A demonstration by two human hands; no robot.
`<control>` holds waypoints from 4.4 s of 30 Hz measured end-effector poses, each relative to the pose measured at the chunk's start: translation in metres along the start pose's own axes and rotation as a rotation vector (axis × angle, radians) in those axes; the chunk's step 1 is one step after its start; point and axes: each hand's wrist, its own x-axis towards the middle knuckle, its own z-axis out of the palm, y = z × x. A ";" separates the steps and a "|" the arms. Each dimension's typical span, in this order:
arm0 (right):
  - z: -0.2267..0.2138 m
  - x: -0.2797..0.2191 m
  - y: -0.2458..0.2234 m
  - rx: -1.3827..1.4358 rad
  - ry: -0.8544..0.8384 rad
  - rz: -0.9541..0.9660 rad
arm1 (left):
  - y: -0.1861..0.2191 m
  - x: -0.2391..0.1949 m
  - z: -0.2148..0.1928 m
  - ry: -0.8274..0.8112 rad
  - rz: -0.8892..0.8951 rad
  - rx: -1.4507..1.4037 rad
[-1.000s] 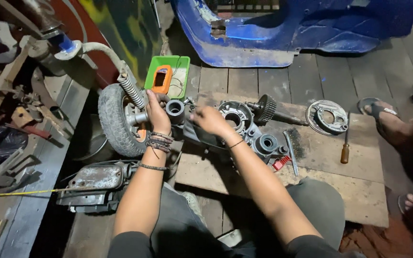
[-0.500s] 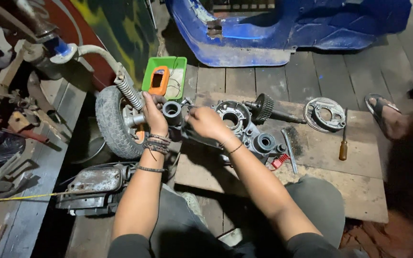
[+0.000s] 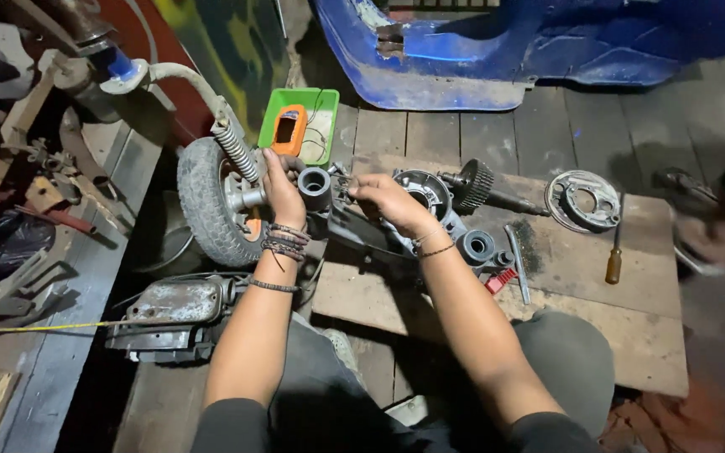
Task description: Assembling the internal gears and outer casing of a motorcycle engine
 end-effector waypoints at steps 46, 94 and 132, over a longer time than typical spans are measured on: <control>-0.004 -0.001 0.030 -0.573 -0.144 -0.156 | 0.002 0.000 -0.001 -0.035 0.007 -0.028; -0.006 -0.033 -0.108 -0.101 0.272 -0.199 | 0.006 0.009 0.017 0.000 -0.047 -0.062; -0.098 -0.064 -0.011 -1.369 0.091 0.058 | 0.003 0.003 0.003 -0.382 0.614 0.221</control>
